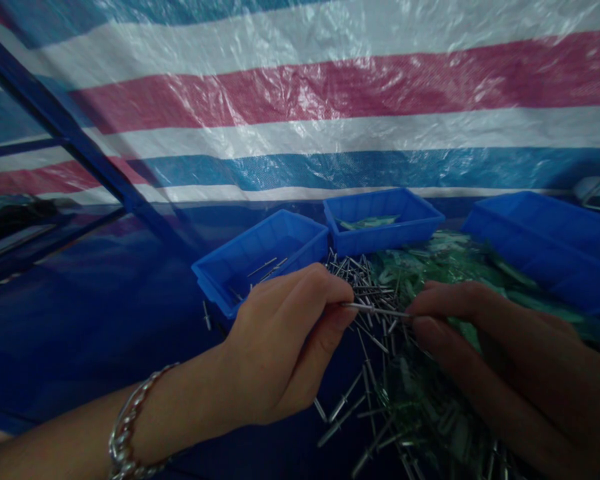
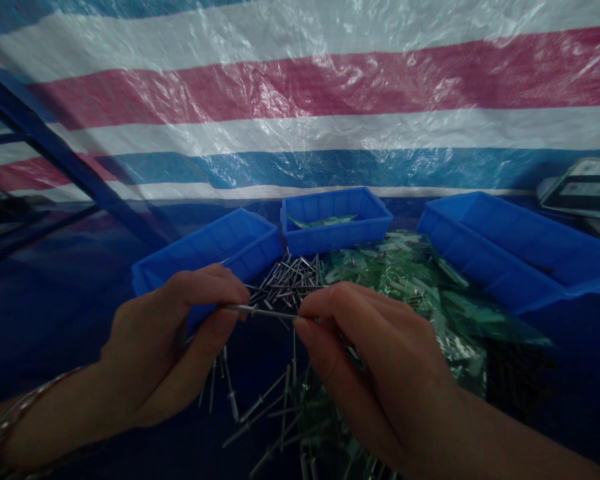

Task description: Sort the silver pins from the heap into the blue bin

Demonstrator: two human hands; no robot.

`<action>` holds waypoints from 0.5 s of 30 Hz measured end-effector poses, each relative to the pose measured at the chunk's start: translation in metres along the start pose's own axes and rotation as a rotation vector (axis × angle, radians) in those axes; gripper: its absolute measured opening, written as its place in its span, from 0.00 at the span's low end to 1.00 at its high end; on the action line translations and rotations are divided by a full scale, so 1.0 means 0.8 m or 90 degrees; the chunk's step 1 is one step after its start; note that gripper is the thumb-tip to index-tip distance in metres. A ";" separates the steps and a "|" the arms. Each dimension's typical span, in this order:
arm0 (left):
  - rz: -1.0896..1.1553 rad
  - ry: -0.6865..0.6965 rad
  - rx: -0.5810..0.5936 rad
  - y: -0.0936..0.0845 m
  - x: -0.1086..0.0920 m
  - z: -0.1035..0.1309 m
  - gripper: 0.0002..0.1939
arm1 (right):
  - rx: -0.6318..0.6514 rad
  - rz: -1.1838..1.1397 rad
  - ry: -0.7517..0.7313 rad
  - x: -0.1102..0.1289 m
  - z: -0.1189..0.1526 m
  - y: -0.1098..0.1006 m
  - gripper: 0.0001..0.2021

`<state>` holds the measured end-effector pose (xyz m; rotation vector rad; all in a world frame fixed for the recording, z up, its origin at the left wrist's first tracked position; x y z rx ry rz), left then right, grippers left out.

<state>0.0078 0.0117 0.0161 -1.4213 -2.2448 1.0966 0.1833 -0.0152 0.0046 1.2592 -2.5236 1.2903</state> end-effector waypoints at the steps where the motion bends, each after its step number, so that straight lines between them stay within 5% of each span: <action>1: 0.003 -0.001 0.003 0.001 0.000 0.000 0.05 | 0.003 -0.024 0.002 0.000 -0.001 0.000 0.06; 15: 0.029 0.005 0.044 -0.001 0.000 -0.001 0.06 | 0.012 -0.109 0.017 -0.002 0.000 -0.001 0.06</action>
Point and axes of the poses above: each hand's wrist, its own z-axis away from the middle knuckle, its own y-axis out of the palm, x = y × z, the point moved 2 cm from there along -z, towards the middle knuckle, and after that the axes turned 3 degrees about -z, right-handed, at the moved point
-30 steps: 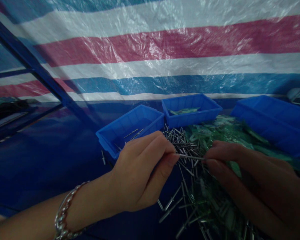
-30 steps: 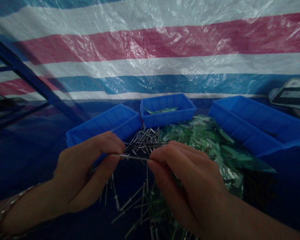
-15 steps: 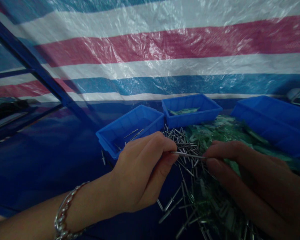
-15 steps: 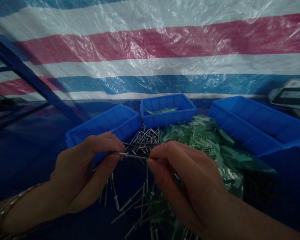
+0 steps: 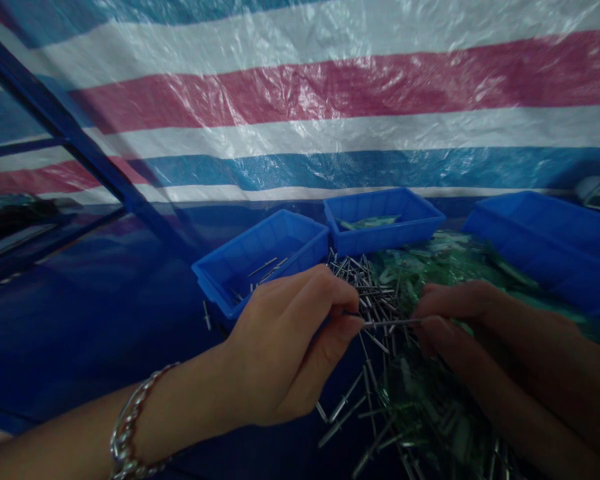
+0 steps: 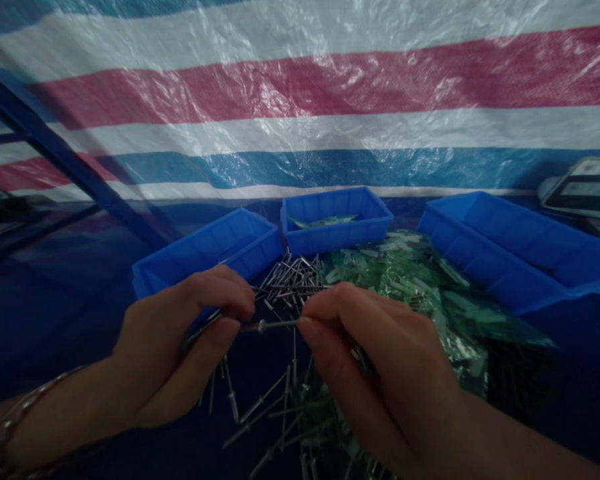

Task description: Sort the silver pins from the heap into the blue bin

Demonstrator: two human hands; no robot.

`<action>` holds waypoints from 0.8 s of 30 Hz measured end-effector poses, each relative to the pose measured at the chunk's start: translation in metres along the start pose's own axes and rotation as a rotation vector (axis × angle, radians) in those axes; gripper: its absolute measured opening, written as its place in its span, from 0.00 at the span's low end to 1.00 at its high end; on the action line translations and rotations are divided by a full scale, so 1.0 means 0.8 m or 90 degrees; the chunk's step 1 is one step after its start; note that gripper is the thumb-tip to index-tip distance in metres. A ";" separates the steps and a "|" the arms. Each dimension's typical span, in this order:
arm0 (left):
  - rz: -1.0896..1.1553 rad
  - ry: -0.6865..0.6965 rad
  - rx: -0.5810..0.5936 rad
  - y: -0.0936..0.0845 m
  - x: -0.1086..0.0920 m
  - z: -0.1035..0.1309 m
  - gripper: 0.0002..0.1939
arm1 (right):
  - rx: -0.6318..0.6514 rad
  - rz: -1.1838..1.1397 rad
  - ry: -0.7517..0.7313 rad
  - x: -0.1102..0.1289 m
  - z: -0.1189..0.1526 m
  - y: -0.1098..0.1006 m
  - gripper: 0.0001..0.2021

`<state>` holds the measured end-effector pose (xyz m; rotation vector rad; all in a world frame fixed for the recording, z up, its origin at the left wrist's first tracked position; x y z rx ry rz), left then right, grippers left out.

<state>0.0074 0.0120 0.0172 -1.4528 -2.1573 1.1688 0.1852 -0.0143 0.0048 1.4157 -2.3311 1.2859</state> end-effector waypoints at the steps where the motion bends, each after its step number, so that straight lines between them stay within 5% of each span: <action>1: -0.001 -0.002 0.006 0.000 0.000 0.000 0.06 | -0.017 -0.013 -0.013 0.000 0.000 -0.001 0.05; 13: -0.004 0.004 0.031 0.002 -0.001 0.002 0.08 | -0.039 0.134 0.025 0.000 0.013 0.003 0.14; 24: -0.029 0.008 0.010 -0.001 -0.003 0.003 0.07 | 0.000 -0.001 0.022 -0.001 -0.001 -0.001 0.05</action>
Point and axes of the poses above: each hand's wrist, its own z-axis away from the middle knuckle, its own y-axis out of the palm, x = y × z, the point moved 2 cm from there along -z, towards the middle knuckle, and after that the axes turned 3 degrees about -z, right-handed, at the moved point
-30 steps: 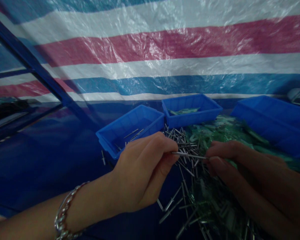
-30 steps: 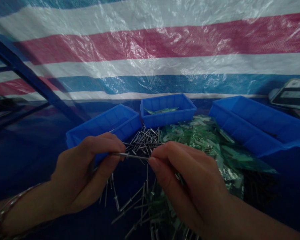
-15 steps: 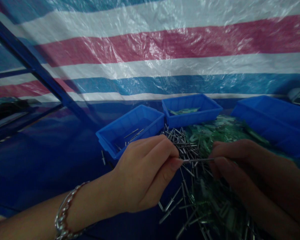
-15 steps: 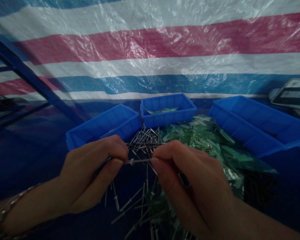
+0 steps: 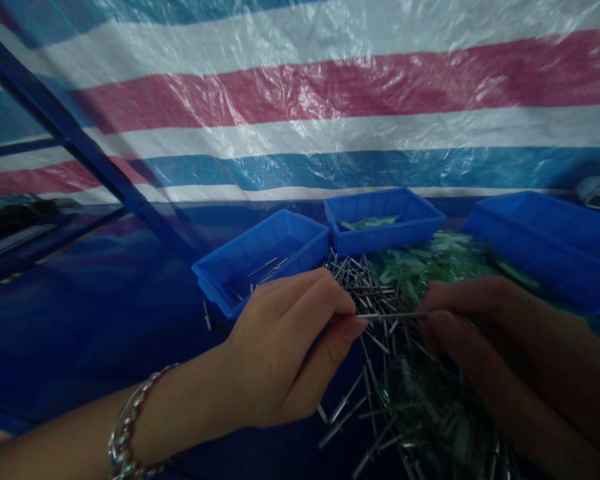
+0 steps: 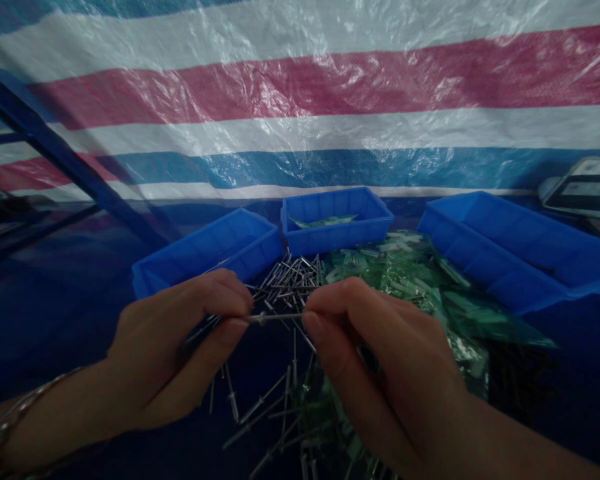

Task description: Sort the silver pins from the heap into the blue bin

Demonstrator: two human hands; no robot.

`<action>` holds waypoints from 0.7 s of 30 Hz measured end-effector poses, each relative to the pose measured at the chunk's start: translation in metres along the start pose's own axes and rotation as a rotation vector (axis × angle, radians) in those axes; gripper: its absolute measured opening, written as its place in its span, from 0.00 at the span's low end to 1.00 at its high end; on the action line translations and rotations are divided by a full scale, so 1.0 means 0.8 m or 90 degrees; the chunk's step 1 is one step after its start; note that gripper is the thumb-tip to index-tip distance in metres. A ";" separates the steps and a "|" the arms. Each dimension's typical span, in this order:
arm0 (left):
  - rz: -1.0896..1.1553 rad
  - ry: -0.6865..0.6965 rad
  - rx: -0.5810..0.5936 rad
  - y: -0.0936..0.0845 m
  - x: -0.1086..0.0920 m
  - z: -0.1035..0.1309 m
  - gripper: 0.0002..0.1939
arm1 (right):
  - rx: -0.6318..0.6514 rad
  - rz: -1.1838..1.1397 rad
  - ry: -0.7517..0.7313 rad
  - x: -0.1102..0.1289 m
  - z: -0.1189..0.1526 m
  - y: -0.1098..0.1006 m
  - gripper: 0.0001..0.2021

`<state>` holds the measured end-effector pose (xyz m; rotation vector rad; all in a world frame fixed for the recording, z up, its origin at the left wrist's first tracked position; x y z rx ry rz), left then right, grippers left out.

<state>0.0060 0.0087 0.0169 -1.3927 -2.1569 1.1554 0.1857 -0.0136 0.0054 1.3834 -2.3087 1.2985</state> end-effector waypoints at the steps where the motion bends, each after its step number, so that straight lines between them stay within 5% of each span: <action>1: 0.000 0.000 -0.001 0.000 0.000 0.000 0.07 | -0.006 0.000 -0.005 0.000 0.000 0.000 0.05; 21: 0.020 -0.015 -0.045 0.001 0.001 -0.002 0.03 | 0.003 0.024 0.008 0.001 -0.002 0.004 0.05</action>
Point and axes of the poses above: each hand's wrist, its own z-axis away from the middle knuckle, its own y-axis out of the palm, x = y × z, the point moved 2 cm from there along -z, towards the middle knuckle, and after that the axes turned 3 degrees about -z, right-handed, at the moved point
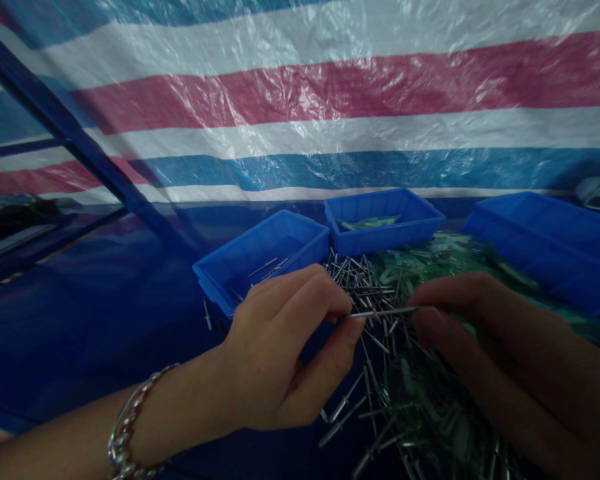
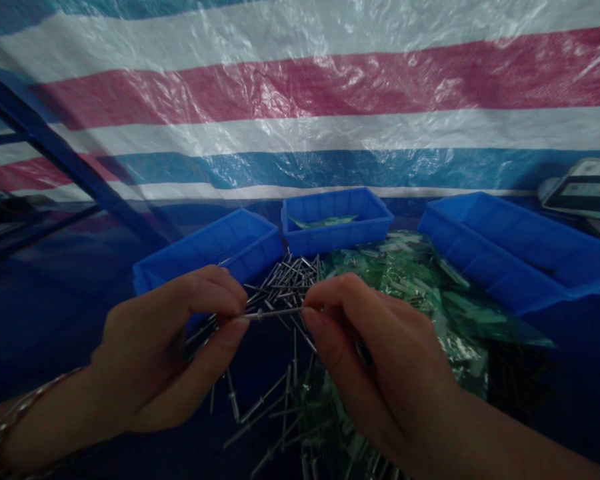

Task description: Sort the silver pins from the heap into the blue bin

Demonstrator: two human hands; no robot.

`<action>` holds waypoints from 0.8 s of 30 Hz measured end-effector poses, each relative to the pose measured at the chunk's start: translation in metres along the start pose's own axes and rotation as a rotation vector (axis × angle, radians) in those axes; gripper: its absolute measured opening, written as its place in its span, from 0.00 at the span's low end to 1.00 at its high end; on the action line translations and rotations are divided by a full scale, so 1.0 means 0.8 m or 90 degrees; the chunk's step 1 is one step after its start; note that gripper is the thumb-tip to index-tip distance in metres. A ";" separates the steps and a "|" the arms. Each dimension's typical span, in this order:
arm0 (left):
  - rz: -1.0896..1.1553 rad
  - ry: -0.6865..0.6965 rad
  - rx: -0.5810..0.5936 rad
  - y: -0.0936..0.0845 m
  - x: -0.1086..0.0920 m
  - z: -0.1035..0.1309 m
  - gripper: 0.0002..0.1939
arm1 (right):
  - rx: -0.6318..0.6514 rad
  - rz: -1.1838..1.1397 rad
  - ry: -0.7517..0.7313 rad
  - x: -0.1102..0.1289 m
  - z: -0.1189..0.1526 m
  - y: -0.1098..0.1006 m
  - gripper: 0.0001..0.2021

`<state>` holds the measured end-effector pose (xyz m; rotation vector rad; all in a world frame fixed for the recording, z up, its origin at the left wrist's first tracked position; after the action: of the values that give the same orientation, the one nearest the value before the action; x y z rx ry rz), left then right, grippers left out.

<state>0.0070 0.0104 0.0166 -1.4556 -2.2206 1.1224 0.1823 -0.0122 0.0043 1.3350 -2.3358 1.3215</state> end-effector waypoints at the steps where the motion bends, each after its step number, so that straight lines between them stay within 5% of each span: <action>1: 0.001 -0.004 -0.004 -0.001 0.000 0.000 0.04 | 0.003 -0.003 0.000 0.000 0.001 0.000 0.05; 6: -0.038 -0.002 -0.036 -0.006 -0.003 0.000 0.04 | 0.006 0.005 -0.012 0.000 0.002 -0.001 0.05; 15: -0.422 -0.084 -0.089 -0.026 0.005 -0.011 0.07 | 0.004 0.019 -0.054 -0.001 0.001 0.000 0.06; 24: -0.508 -0.120 -0.029 -0.021 0.027 -0.012 0.06 | 0.034 0.012 -0.068 -0.004 0.006 0.004 0.06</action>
<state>-0.0085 0.0303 0.0310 -0.3671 -2.5752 0.9373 0.1834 -0.0131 -0.0022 1.4370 -2.4044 1.3596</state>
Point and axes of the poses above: each hand's wrist, its own z-axis away from the middle knuckle, its own y-axis out of the palm, x = y × z, the point moved 2 cm from there along -z, towards the middle knuckle, and after that the axes turned 3 degrees about -z, right-handed, at the moved point
